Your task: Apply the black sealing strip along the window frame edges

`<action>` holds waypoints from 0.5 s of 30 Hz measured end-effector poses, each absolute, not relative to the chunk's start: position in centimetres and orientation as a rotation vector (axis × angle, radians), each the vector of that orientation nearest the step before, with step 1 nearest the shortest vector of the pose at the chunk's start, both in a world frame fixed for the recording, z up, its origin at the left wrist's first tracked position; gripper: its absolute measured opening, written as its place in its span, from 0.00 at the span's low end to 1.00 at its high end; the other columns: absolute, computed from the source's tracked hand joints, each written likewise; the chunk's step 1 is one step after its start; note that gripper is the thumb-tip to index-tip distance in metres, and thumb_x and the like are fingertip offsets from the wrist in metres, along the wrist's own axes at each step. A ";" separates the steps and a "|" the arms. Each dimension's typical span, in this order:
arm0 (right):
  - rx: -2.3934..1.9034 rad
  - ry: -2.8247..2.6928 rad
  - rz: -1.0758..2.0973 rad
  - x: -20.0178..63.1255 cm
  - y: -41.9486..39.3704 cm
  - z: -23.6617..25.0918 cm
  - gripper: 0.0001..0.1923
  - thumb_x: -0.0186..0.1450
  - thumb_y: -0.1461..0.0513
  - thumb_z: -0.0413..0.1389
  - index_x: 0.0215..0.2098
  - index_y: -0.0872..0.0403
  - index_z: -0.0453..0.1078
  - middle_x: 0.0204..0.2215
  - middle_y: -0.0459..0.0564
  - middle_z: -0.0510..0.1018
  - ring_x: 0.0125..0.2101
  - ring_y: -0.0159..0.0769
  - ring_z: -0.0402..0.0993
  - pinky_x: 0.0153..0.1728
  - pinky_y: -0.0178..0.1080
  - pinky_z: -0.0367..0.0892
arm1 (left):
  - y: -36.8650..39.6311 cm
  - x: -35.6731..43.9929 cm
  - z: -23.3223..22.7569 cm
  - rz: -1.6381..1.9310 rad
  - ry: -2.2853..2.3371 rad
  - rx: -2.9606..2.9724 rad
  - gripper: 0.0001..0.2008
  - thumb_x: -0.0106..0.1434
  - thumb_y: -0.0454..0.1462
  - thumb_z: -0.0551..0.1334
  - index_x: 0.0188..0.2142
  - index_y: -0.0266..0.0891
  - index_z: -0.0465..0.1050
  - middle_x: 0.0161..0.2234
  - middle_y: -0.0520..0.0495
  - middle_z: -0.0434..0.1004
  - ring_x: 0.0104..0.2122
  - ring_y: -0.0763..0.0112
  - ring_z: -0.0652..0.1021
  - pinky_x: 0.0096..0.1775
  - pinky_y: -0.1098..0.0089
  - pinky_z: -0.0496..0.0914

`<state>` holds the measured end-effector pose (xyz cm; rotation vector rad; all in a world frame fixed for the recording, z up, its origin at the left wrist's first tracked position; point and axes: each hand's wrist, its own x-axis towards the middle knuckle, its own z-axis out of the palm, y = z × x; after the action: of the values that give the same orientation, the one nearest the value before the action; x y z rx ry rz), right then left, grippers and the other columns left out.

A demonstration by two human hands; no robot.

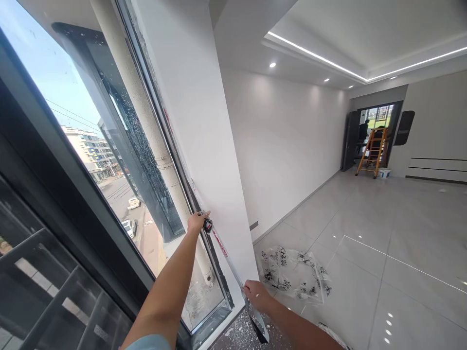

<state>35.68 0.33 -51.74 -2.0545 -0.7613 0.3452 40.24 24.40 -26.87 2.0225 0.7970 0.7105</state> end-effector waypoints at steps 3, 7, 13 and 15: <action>-2.092 -0.784 0.334 35.3 -1.1 -51.0 0.11 0.66 0.62 0.44 0.26 0.56 0.59 0.23 0.44 0.62 0.24 0.27 0.55 0.26 0.32 0.47 | 23.7 38.2 -27.5 0.695 0.713 2.003 0.30 0.48 0.49 0.69 0.45 0.32 0.69 0.42 0.37 0.77 0.38 0.62 0.77 0.40 0.62 0.70; -2.129 -0.817 0.312 35.0 -2.9 -50.7 0.11 0.66 0.62 0.44 0.27 0.56 0.60 0.24 0.45 0.64 0.24 0.27 0.55 0.27 0.32 0.47 | 23.7 35.9 -28.0 0.634 0.744 1.983 0.33 0.46 0.49 0.70 0.47 0.29 0.68 0.38 0.37 0.79 0.33 0.62 0.77 0.34 0.63 0.70; -2.137 -0.854 0.288 35.1 -4.2 -51.3 0.11 0.66 0.62 0.43 0.26 0.56 0.59 0.24 0.45 0.64 0.24 0.27 0.56 0.27 0.32 0.47 | 24.2 36.6 -24.9 0.750 0.820 2.026 0.37 0.48 0.55 0.65 0.47 0.27 0.68 0.44 0.30 0.76 0.42 0.54 0.76 0.41 0.58 0.69; -2.141 -0.864 0.264 35.2 -4.5 -51.7 0.11 0.66 0.63 0.43 0.26 0.56 0.59 0.24 0.45 0.65 0.25 0.27 0.57 0.27 0.32 0.47 | 24.5 38.1 -23.0 0.810 0.819 2.055 0.36 0.50 0.56 0.63 0.46 0.27 0.69 0.42 0.30 0.76 0.41 0.55 0.76 0.41 0.57 0.69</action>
<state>35.23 -4.46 -51.67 -2.1405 -0.8645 0.2637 38.11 24.47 -23.04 2.0551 0.8186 0.8103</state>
